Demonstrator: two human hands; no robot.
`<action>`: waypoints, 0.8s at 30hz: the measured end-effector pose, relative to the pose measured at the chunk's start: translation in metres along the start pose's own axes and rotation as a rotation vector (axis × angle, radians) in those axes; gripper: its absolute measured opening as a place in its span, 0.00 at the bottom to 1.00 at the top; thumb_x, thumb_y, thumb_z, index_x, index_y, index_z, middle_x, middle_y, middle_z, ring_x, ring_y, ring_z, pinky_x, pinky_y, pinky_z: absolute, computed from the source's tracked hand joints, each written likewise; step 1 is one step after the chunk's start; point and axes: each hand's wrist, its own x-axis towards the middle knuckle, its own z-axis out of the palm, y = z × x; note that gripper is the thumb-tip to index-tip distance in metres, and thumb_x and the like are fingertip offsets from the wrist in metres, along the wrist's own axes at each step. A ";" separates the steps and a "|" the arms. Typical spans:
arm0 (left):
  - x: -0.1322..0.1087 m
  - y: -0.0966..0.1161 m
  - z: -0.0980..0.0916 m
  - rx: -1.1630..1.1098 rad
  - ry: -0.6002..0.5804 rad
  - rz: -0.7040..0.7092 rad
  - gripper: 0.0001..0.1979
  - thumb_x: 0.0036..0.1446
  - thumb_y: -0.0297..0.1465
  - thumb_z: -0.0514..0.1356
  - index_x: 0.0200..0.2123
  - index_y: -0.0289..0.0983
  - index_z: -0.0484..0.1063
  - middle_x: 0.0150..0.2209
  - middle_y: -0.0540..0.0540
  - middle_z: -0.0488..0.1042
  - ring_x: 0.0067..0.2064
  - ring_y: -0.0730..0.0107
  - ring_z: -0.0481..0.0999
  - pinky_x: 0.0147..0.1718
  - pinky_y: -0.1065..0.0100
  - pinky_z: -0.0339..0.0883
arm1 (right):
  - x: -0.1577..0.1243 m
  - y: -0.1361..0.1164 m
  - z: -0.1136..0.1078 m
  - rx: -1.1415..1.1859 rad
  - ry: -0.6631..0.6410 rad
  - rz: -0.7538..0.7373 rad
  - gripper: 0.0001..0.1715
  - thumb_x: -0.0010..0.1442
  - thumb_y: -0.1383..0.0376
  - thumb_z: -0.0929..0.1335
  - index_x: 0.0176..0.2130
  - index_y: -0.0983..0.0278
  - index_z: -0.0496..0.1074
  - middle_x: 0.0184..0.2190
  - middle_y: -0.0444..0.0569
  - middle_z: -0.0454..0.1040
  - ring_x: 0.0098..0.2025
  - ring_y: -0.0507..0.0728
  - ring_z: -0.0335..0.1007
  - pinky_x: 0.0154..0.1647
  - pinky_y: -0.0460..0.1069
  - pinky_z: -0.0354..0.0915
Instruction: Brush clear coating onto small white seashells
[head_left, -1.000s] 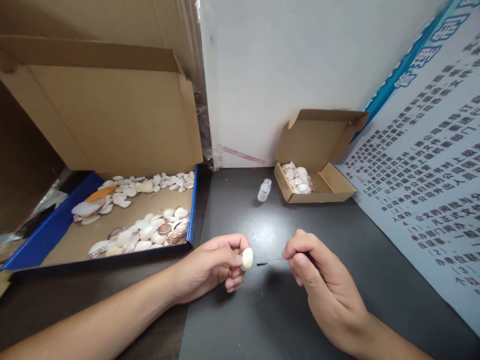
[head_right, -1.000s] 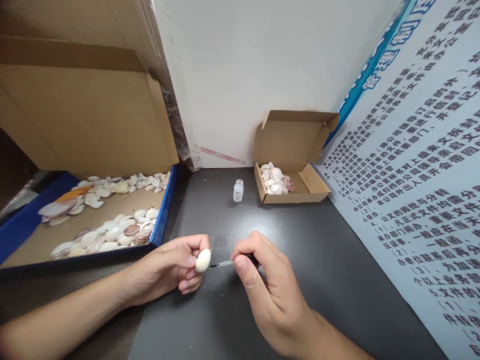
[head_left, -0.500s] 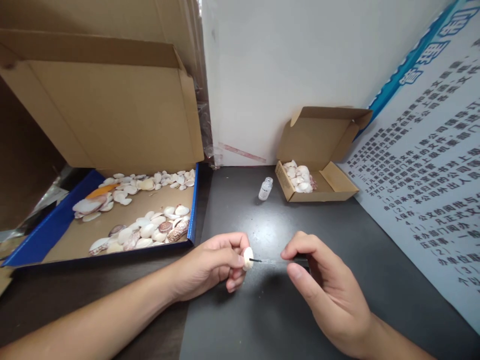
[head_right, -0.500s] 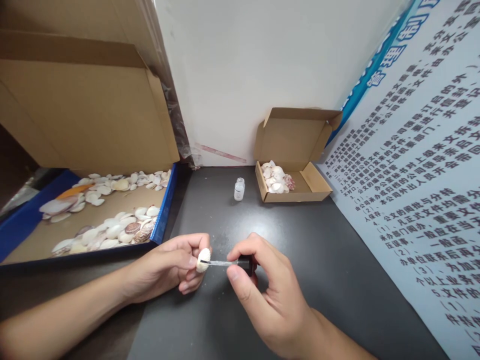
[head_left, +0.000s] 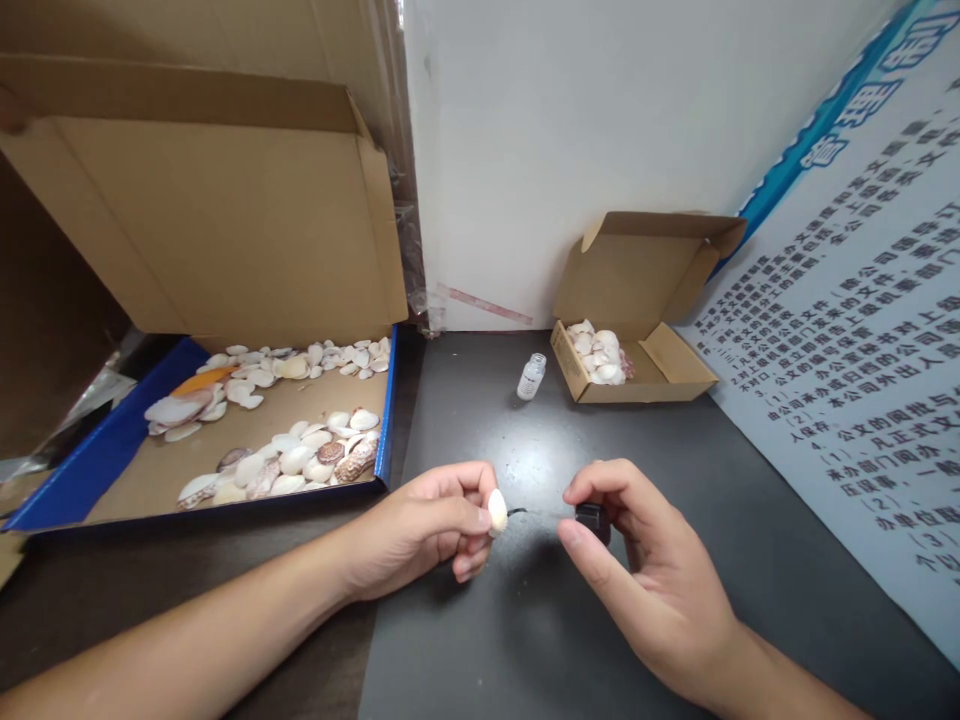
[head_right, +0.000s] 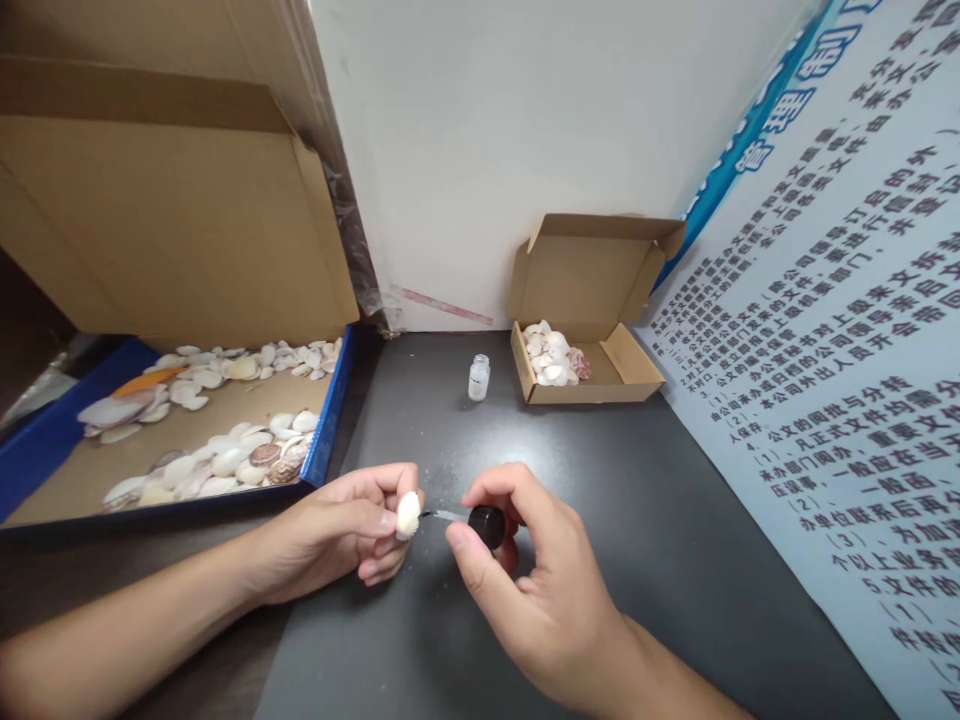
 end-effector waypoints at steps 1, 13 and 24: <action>0.000 0.000 0.000 0.001 -0.003 0.002 0.08 0.52 0.28 0.62 0.29 0.36 0.64 0.22 0.53 0.64 0.22 0.79 0.64 0.24 0.72 0.56 | 0.000 0.000 0.000 -0.006 0.001 0.000 0.08 0.63 0.69 0.66 0.41 0.56 0.63 0.24 0.37 0.64 0.23 0.49 0.62 0.23 0.42 0.63; 0.000 0.000 0.002 -0.009 0.013 0.006 0.09 0.52 0.29 0.64 0.28 0.36 0.64 0.22 0.53 0.65 0.21 0.79 0.64 0.23 0.73 0.56 | -0.002 0.001 -0.002 0.010 -0.029 -0.054 0.04 0.65 0.68 0.64 0.41 0.58 0.65 0.26 0.40 0.65 0.26 0.52 0.63 0.28 0.45 0.63; 0.000 -0.001 0.000 -0.022 0.005 -0.004 0.07 0.53 0.27 0.62 0.29 0.36 0.64 0.22 0.52 0.67 0.21 0.78 0.64 0.24 0.73 0.56 | 0.000 -0.001 -0.001 -0.001 0.002 -0.010 0.04 0.65 0.68 0.65 0.40 0.58 0.64 0.25 0.39 0.64 0.25 0.51 0.62 0.26 0.44 0.62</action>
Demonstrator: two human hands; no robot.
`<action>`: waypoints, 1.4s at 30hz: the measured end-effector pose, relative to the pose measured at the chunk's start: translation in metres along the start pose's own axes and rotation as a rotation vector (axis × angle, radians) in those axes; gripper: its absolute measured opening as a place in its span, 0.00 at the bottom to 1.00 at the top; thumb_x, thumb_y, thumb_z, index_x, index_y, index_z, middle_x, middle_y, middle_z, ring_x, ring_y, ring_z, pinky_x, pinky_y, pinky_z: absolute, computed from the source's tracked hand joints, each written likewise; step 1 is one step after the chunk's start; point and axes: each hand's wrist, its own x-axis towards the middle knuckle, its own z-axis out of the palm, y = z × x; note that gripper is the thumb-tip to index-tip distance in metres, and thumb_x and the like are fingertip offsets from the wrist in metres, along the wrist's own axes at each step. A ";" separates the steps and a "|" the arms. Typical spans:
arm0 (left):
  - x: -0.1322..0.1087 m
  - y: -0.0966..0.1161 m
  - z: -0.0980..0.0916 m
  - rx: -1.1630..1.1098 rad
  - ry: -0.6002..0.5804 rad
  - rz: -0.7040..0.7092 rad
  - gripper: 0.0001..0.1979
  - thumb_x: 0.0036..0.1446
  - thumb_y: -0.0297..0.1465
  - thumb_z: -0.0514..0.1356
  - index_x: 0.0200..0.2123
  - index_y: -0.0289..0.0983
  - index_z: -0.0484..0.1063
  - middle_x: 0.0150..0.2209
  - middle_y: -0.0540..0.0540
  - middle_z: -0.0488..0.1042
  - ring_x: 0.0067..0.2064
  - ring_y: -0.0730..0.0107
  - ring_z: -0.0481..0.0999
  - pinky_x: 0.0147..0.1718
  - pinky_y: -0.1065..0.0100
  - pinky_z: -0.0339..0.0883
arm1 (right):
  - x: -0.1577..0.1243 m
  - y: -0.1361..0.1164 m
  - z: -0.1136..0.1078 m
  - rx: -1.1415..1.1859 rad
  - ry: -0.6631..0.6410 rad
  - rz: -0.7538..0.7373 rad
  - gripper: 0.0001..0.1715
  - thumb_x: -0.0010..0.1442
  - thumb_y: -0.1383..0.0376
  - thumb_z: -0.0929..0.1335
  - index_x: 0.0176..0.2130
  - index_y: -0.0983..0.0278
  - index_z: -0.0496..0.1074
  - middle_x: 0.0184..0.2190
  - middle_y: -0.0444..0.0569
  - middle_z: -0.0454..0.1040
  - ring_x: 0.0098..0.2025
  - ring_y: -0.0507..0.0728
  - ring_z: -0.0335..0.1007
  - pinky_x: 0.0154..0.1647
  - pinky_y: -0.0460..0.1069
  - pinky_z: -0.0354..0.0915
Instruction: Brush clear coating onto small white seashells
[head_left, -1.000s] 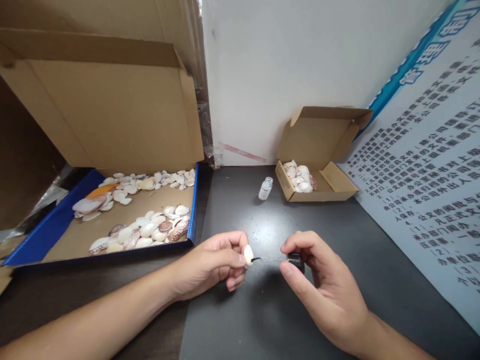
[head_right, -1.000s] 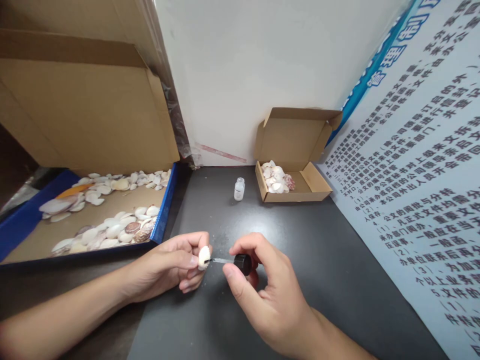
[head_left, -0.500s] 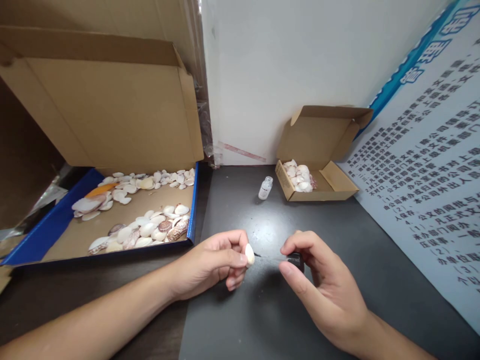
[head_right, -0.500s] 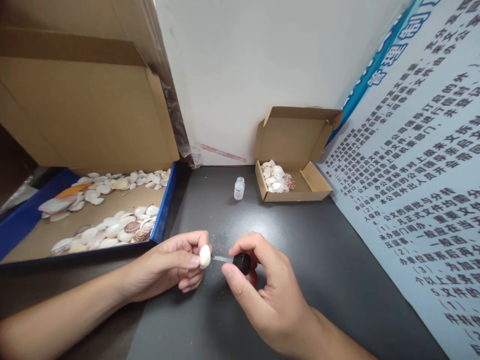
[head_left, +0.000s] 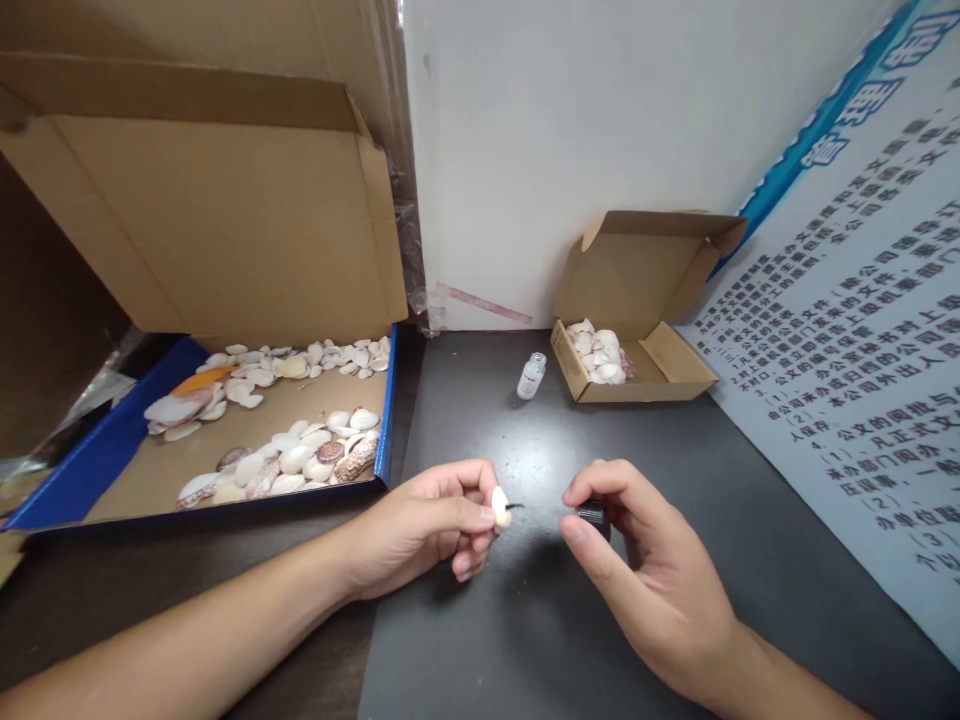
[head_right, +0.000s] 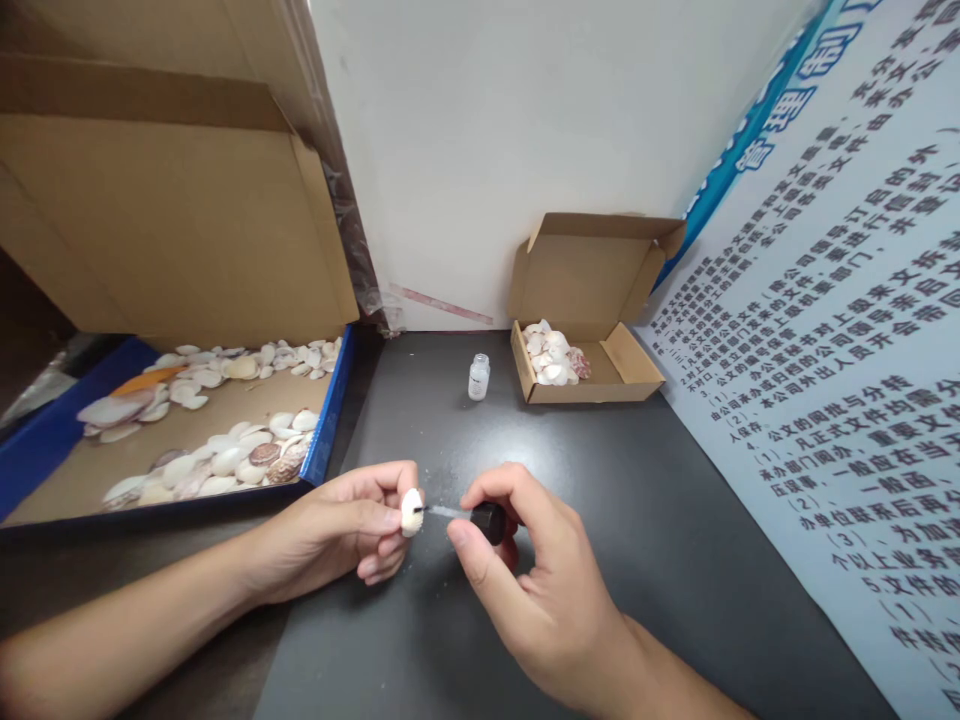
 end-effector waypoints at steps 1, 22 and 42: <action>0.000 0.000 0.000 0.001 -0.003 -0.001 0.07 0.53 0.27 0.62 0.29 0.36 0.64 0.22 0.52 0.67 0.21 0.78 0.64 0.24 0.73 0.56 | 0.000 0.000 0.000 -0.008 0.006 0.008 0.05 0.65 0.68 0.65 0.39 0.58 0.64 0.24 0.39 0.64 0.24 0.51 0.61 0.25 0.44 0.62; -0.001 0.000 0.001 0.000 0.018 0.003 0.08 0.53 0.28 0.64 0.29 0.36 0.65 0.21 0.52 0.67 0.21 0.78 0.64 0.23 0.73 0.57 | 0.003 0.003 -0.002 -0.015 -0.047 -0.070 0.07 0.68 0.66 0.63 0.40 0.58 0.71 0.28 0.43 0.70 0.28 0.53 0.66 0.30 0.46 0.62; -0.001 0.001 0.001 0.012 -0.001 0.003 0.09 0.53 0.30 0.64 0.30 0.36 0.65 0.22 0.52 0.67 0.21 0.79 0.64 0.24 0.73 0.56 | -0.001 0.001 -0.002 -0.048 -0.052 0.063 0.11 0.70 0.64 0.59 0.47 0.57 0.69 0.26 0.41 0.68 0.23 0.52 0.62 0.24 0.46 0.60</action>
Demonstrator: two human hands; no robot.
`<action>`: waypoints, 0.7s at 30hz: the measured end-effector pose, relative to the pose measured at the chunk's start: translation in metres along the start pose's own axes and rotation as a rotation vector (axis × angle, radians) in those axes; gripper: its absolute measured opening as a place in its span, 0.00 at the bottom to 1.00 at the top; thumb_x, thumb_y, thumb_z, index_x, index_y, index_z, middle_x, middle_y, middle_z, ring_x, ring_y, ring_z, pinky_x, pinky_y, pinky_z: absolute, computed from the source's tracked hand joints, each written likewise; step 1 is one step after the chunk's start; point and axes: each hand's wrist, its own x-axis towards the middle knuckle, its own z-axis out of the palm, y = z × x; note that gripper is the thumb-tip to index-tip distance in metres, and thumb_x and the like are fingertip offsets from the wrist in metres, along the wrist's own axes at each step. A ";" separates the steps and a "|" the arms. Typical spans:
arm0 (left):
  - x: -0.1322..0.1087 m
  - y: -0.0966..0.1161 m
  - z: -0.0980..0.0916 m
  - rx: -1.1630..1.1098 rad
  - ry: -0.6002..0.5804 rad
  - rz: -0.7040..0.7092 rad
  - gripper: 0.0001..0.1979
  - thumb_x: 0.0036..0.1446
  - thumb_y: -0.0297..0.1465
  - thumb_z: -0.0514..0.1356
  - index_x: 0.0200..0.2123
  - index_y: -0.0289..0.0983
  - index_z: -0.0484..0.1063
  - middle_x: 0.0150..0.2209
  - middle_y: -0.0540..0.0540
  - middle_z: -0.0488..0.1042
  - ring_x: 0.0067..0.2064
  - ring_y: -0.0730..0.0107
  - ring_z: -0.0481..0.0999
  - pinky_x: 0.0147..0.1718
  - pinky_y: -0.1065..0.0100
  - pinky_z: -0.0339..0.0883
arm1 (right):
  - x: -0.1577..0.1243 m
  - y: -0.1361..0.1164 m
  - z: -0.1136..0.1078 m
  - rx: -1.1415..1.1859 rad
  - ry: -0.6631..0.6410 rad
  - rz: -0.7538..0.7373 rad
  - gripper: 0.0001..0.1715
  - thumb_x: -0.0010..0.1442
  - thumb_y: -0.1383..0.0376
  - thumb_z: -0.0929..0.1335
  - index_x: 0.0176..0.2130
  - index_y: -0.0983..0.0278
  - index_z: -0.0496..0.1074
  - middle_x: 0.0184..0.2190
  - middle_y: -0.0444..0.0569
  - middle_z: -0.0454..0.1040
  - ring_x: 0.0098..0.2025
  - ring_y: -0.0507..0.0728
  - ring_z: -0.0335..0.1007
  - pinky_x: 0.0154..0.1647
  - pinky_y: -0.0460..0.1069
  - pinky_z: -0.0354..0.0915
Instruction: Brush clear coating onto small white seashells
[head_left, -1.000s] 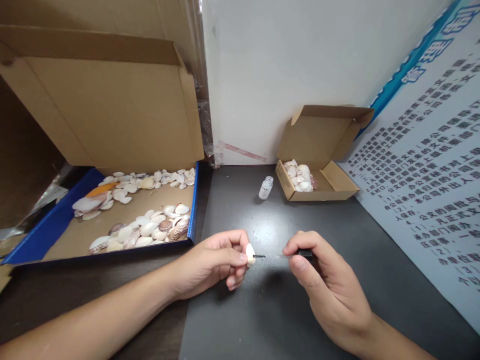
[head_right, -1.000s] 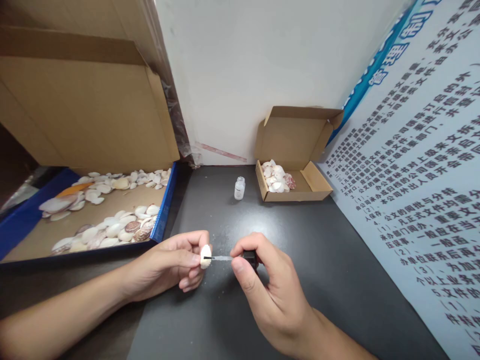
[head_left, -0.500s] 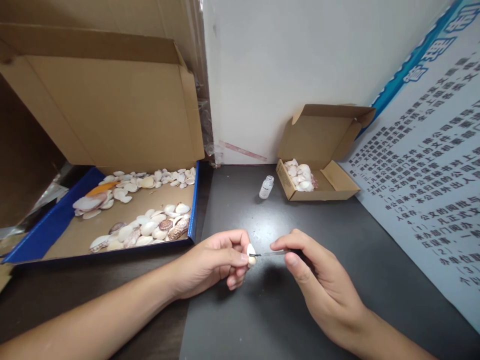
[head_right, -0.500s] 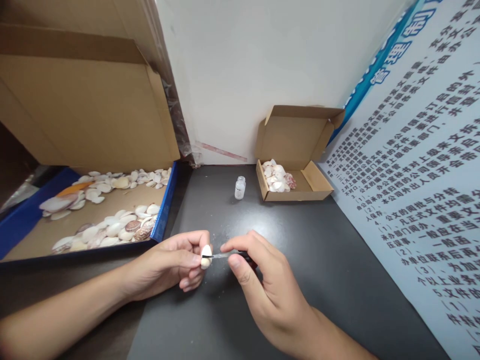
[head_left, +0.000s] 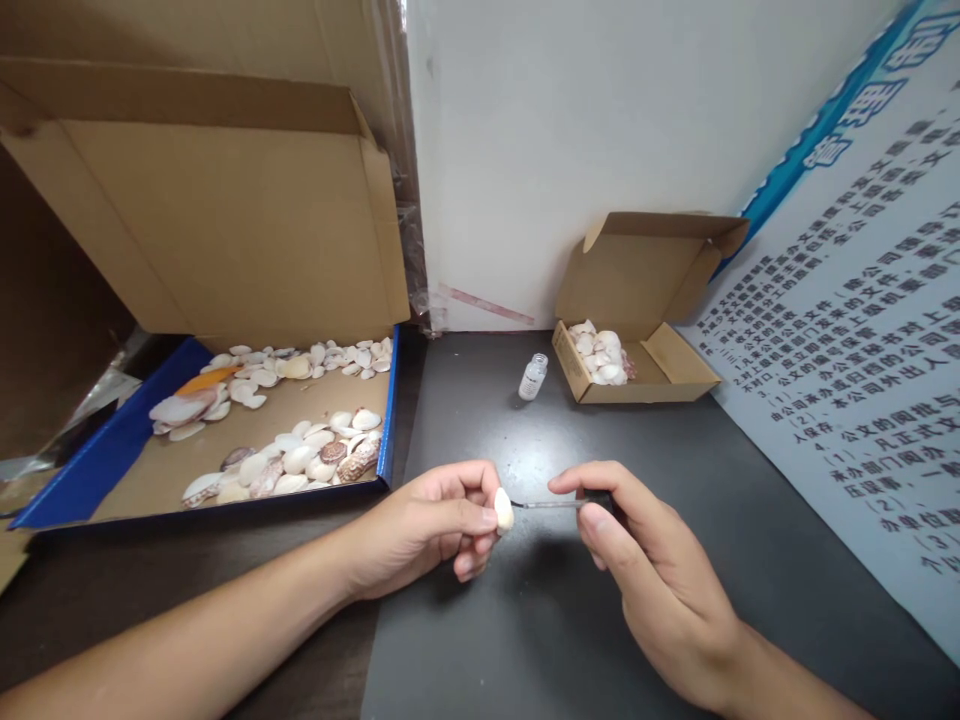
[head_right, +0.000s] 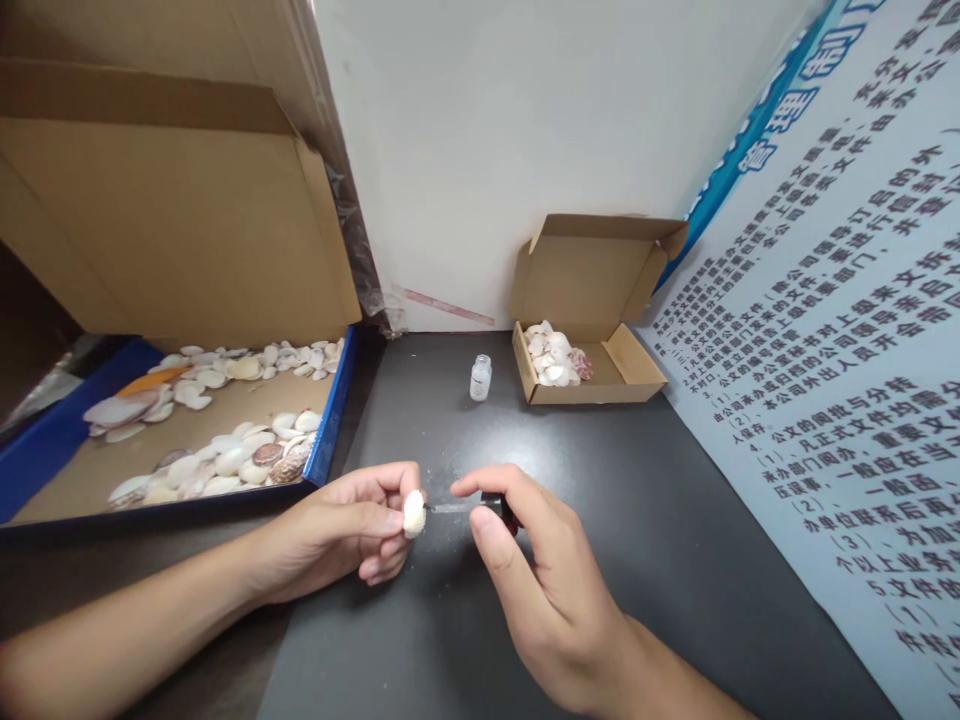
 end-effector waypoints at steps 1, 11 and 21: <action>0.000 0.000 0.000 -0.003 0.000 0.002 0.09 0.53 0.30 0.64 0.30 0.36 0.65 0.22 0.53 0.67 0.21 0.79 0.64 0.24 0.73 0.56 | -0.001 0.000 0.000 0.013 -0.007 -0.013 0.11 0.70 0.64 0.59 0.47 0.56 0.69 0.26 0.41 0.67 0.23 0.52 0.61 0.24 0.46 0.60; 0.000 0.000 0.001 -0.010 0.016 0.017 0.08 0.52 0.28 0.64 0.29 0.35 0.65 0.22 0.52 0.68 0.22 0.79 0.64 0.22 0.75 0.54 | 0.001 -0.002 0.000 -0.017 0.017 -0.058 0.07 0.67 0.67 0.63 0.43 0.57 0.69 0.23 0.39 0.68 0.23 0.50 0.64 0.24 0.44 0.61; 0.000 0.000 0.002 -0.021 0.023 0.031 0.07 0.52 0.27 0.64 0.29 0.35 0.66 0.22 0.52 0.67 0.22 0.79 0.64 0.22 0.75 0.55 | 0.001 -0.003 0.000 -0.002 0.010 -0.066 0.06 0.66 0.67 0.63 0.41 0.57 0.69 0.21 0.37 0.65 0.21 0.49 0.62 0.22 0.43 0.59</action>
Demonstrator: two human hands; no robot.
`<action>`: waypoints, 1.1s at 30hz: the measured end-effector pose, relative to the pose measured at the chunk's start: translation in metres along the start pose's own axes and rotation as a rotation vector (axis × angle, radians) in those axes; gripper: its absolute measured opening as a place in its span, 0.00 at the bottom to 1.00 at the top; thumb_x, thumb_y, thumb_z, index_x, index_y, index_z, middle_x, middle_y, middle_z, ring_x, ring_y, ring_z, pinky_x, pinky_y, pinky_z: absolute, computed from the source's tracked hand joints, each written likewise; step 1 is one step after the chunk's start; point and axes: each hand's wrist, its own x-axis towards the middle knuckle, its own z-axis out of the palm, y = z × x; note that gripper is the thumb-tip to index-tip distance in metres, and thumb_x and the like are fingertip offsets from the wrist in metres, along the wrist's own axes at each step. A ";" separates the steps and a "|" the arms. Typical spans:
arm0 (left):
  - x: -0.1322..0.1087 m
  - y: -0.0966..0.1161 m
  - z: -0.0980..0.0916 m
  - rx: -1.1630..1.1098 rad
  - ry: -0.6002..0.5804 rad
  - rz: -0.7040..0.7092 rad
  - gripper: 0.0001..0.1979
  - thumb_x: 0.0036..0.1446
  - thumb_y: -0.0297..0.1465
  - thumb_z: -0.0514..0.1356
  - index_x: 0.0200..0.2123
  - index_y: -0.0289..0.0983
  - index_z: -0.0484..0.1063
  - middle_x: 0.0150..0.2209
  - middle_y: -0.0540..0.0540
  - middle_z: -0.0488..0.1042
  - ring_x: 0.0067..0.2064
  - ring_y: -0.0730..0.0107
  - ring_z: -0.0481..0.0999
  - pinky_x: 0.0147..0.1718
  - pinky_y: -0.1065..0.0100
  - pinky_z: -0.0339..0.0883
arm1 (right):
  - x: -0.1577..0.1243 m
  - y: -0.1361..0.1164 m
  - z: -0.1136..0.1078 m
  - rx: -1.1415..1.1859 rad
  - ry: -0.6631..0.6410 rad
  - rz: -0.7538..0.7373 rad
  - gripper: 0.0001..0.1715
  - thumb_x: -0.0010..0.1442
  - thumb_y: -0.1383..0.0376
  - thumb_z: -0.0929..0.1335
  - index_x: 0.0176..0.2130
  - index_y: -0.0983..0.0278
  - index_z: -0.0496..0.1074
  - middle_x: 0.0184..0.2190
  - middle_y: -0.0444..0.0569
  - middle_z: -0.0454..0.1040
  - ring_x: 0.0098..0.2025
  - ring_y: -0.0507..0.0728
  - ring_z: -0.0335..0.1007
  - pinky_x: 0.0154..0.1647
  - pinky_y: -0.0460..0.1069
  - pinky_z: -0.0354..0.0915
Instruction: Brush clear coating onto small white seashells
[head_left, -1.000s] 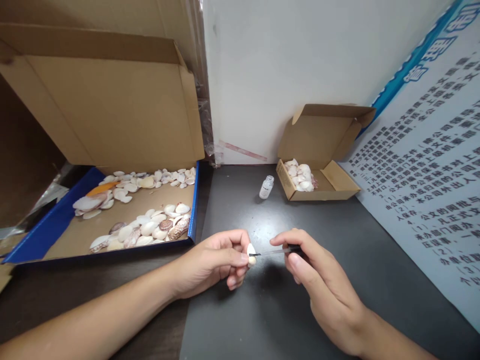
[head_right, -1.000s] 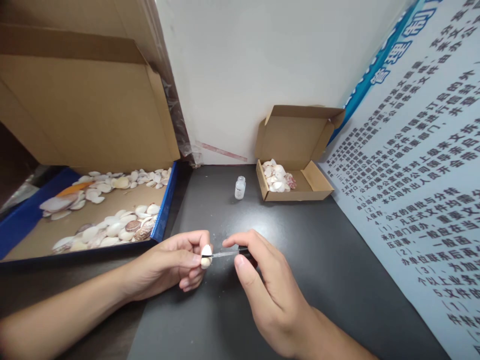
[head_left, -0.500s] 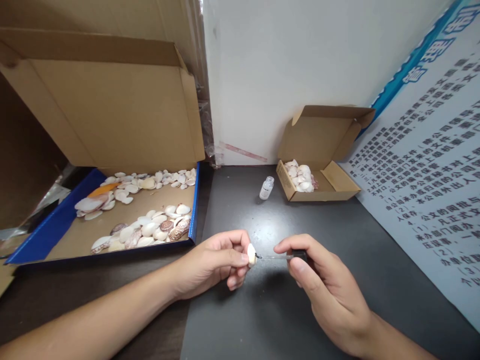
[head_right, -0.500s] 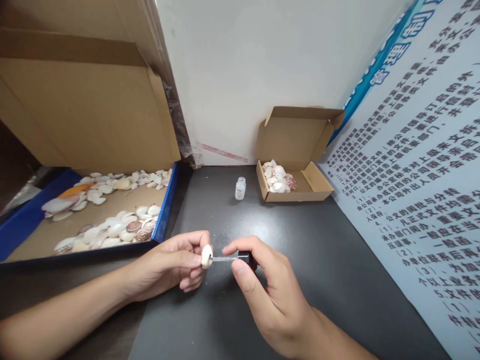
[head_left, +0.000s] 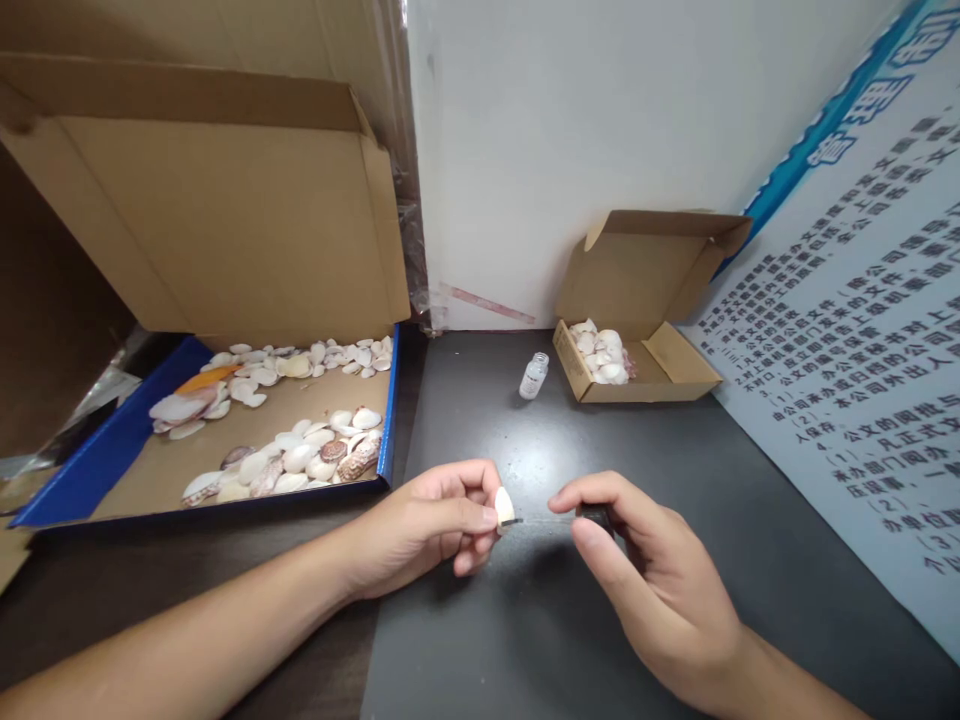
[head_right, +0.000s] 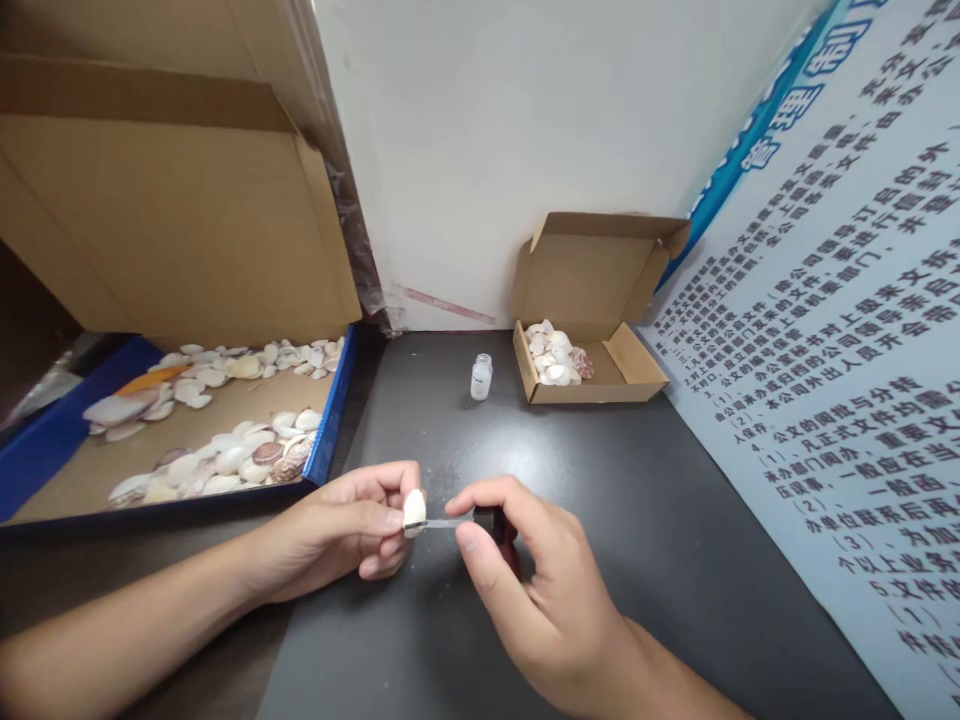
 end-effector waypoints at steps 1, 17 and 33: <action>0.000 0.000 0.000 0.002 -0.003 -0.001 0.07 0.52 0.27 0.64 0.29 0.35 0.66 0.22 0.52 0.67 0.22 0.79 0.64 0.22 0.75 0.55 | 0.000 -0.001 0.000 -0.014 0.016 0.004 0.05 0.65 0.67 0.64 0.41 0.57 0.68 0.21 0.36 0.65 0.20 0.49 0.61 0.22 0.42 0.59; -0.001 0.000 -0.001 0.001 -0.009 0.000 0.07 0.52 0.28 0.64 0.29 0.35 0.67 0.23 0.52 0.68 0.22 0.79 0.65 0.22 0.75 0.55 | -0.002 0.001 0.001 -0.003 0.035 0.020 0.07 0.67 0.67 0.61 0.42 0.56 0.67 0.21 0.37 0.62 0.21 0.49 0.60 0.23 0.43 0.58; 0.001 -0.003 -0.001 0.066 -0.029 0.022 0.14 0.50 0.34 0.68 0.30 0.35 0.65 0.24 0.54 0.63 0.21 0.81 0.62 0.22 0.73 0.52 | -0.001 0.004 0.002 -0.065 0.071 0.000 0.07 0.66 0.67 0.63 0.42 0.55 0.67 0.23 0.37 0.65 0.21 0.49 0.63 0.22 0.41 0.62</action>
